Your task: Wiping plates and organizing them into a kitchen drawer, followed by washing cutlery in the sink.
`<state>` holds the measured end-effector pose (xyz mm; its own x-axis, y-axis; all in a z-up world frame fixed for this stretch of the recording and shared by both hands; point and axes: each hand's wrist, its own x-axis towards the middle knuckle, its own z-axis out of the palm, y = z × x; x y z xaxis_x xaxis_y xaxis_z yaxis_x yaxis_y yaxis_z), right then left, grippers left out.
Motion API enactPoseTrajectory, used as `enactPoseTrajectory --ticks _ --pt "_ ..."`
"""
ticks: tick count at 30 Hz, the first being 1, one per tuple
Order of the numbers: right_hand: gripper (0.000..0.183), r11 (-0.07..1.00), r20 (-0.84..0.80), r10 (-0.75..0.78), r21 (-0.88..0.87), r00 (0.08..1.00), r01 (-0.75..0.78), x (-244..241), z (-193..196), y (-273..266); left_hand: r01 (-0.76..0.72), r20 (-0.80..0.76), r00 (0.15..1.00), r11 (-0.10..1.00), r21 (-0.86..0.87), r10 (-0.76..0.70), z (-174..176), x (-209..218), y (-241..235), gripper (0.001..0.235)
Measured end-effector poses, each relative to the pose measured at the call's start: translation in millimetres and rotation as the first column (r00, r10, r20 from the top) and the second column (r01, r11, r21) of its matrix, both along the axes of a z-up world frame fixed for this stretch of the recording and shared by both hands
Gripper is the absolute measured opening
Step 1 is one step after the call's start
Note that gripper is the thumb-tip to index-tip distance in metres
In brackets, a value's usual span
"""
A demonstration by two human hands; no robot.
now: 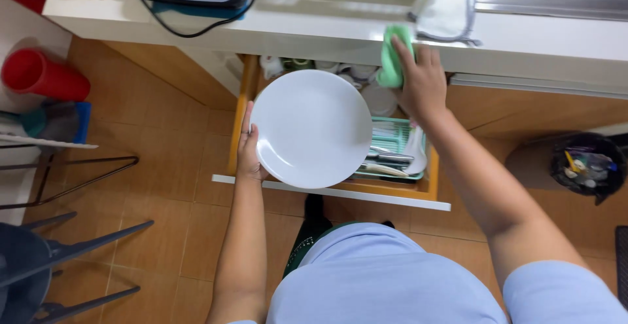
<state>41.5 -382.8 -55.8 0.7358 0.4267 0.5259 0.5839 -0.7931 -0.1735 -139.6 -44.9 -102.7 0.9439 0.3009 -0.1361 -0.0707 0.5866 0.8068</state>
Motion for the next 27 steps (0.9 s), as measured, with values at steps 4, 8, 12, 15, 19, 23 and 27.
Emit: enactPoseTrajectory --ticks 4,8,12,15,19,23,27 --pt "0.101 0.970 0.109 0.071 -0.240 0.992 -0.043 85 2 64 -0.045 -0.041 0.998 0.999 -0.005 0.044 -8 -22 57 0.060" --pt "0.105 0.946 -0.107 0.058 -0.313 0.993 -0.089 125 -26 101 -0.051 -0.048 0.998 0.999 0.018 0.052 -17 -37 96 0.065" --pt "0.106 0.987 -0.173 -0.023 -0.163 0.985 -0.006 93 -37 123 -0.021 -0.050 0.999 1.000 -0.007 0.020 -21 -34 116 0.069" --pt "0.089 0.994 -0.134 0.006 0.105 0.991 0.009 20 -83 121 -0.019 -0.089 0.996 0.998 -0.059 0.014 -30 -22 117 0.070" --pt "0.054 0.671 -0.906 0.363 0.417 0.218 0.613 -70 -123 114 0.030 -0.093 0.995 0.994 -0.102 -0.040 -59 0 97 0.070" --pt "0.048 0.463 -0.825 0.564 0.312 -0.005 0.830 -117 -125 86 0.199 -0.149 0.969 0.980 -0.016 -0.199 -93 30 62 0.067" --pt "0.047 0.241 -0.837 0.517 0.343 0.179 0.908 -126 -150 25 0.237 -0.199 0.964 0.911 0.338 -0.177 -174 59 33 0.048"
